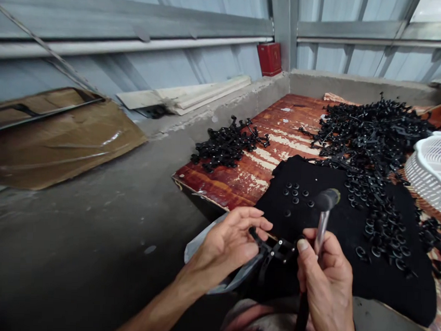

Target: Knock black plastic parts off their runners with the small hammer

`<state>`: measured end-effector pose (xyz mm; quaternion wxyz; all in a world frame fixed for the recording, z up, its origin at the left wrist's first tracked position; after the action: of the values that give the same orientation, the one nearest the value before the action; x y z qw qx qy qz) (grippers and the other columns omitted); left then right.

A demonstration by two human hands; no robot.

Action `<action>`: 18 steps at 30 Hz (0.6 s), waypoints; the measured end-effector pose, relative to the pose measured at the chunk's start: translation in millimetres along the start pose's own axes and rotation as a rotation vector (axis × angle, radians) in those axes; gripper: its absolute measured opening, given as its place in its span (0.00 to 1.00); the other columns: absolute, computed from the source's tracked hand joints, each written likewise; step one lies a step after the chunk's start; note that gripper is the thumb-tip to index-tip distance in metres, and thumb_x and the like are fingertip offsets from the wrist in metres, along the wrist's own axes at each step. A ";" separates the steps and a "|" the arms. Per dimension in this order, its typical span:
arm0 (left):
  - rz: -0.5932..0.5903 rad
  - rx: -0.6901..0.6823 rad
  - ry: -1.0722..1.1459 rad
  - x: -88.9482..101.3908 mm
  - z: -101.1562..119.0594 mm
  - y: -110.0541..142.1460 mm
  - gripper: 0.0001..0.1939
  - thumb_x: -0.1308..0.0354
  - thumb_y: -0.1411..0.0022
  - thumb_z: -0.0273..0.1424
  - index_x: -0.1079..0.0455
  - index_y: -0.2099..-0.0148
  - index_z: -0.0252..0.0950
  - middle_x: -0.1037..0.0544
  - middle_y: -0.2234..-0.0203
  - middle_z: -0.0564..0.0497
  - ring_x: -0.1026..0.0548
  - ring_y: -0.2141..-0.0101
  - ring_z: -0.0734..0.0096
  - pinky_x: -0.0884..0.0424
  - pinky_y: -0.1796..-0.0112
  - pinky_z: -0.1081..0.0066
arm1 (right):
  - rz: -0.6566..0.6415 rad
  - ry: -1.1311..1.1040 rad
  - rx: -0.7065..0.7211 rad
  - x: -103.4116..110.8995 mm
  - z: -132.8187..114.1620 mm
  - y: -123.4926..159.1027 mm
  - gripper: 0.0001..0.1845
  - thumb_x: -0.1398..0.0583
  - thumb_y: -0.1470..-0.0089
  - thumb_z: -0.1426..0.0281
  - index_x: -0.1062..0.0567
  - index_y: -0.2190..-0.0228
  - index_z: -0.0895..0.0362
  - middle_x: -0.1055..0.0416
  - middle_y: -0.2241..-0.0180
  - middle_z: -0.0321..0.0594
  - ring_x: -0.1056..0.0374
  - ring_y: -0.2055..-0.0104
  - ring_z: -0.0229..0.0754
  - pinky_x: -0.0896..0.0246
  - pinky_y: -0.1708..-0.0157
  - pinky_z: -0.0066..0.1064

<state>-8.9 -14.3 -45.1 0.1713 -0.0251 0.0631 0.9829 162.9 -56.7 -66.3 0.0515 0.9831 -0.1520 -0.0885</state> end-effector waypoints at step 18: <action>0.004 0.251 0.055 17.8 8.2 -50.8 0.21 0.34 0.51 0.35 0.43 0.63 0.37 0.26 0.81 0.55 0.46 0.89 0.89 0.55 0.88 0.85 | -0.033 -0.017 -0.076 20.9 3.5 26.6 0.17 0.42 0.40 0.53 0.31 0.54 0.48 0.32 0.75 0.34 0.39 0.82 0.36 0.41 0.84 0.25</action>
<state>-8.6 40.2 -44.0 0.1694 -0.0300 0.1902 0.9665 174.1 -88.7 -69.6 0.0862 0.9820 -0.1328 -0.1034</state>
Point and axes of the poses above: each hand's wrist, its own y-axis away from the middle knuckle, its own x-axis out of the back of the hand, z = x × y, the point moved 5 cm from there along -y, towards the middle knuckle
